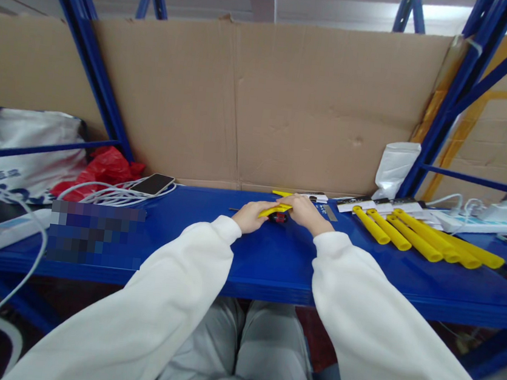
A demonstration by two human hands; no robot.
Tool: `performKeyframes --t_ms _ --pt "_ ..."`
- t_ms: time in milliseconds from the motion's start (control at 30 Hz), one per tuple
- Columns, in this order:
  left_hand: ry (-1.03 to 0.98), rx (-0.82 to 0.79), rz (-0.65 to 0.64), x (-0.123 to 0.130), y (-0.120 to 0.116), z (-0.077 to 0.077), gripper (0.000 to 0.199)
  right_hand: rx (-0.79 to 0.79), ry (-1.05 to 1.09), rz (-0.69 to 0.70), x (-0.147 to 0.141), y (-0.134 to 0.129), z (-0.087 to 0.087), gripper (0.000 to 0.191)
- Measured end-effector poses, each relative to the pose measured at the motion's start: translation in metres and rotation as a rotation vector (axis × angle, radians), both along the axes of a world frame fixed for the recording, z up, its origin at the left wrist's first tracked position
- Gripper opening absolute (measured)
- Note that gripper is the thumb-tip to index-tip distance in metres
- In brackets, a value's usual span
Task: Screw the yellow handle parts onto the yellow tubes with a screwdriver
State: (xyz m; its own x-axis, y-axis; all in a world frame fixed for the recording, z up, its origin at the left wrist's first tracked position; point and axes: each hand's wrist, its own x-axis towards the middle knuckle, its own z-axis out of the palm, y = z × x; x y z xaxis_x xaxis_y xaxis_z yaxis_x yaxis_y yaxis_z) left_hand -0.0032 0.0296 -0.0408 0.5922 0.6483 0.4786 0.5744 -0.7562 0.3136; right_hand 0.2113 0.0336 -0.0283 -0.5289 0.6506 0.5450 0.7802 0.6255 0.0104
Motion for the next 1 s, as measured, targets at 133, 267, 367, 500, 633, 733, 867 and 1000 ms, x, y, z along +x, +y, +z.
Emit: performKeyframes --t_ms 133,267,367,500,633,733,867,1000 --pt "-0.001 -0.018 -0.011 0.0 -0.002 0.001 0.06 -0.025 0.032 -0.02 -0.001 -0.002 0.002 0.06" --pt "-0.016 -0.021 -0.007 0.0 -0.005 0.003 0.064 -0.067 0.125 -0.116 -0.001 -0.004 0.007 0.044" --pt "-0.012 -0.024 0.021 0.001 -0.007 0.005 0.063 -0.098 0.267 -0.278 0.004 -0.004 0.009 0.031" --pt "0.006 -0.028 0.026 0.001 -0.008 0.006 0.062 -0.175 0.43 -0.526 0.016 0.0 0.006 0.029" --pt "0.018 -0.031 0.02 0.001 -0.009 0.007 0.061 -0.264 0.472 -0.748 0.027 0.006 0.001 0.04" --pt "0.019 -0.04 0.018 0.001 -0.01 0.007 0.06 -0.295 0.418 -0.837 0.033 0.011 -0.003 0.041" --pt "0.02 -0.042 0.016 0.002 -0.01 0.007 0.06 -0.319 0.318 -0.881 0.039 0.016 -0.008 0.041" --pt "0.012 -0.034 0.006 0.002 -0.009 0.006 0.061 -0.321 0.233 -0.851 0.042 0.017 -0.01 0.042"
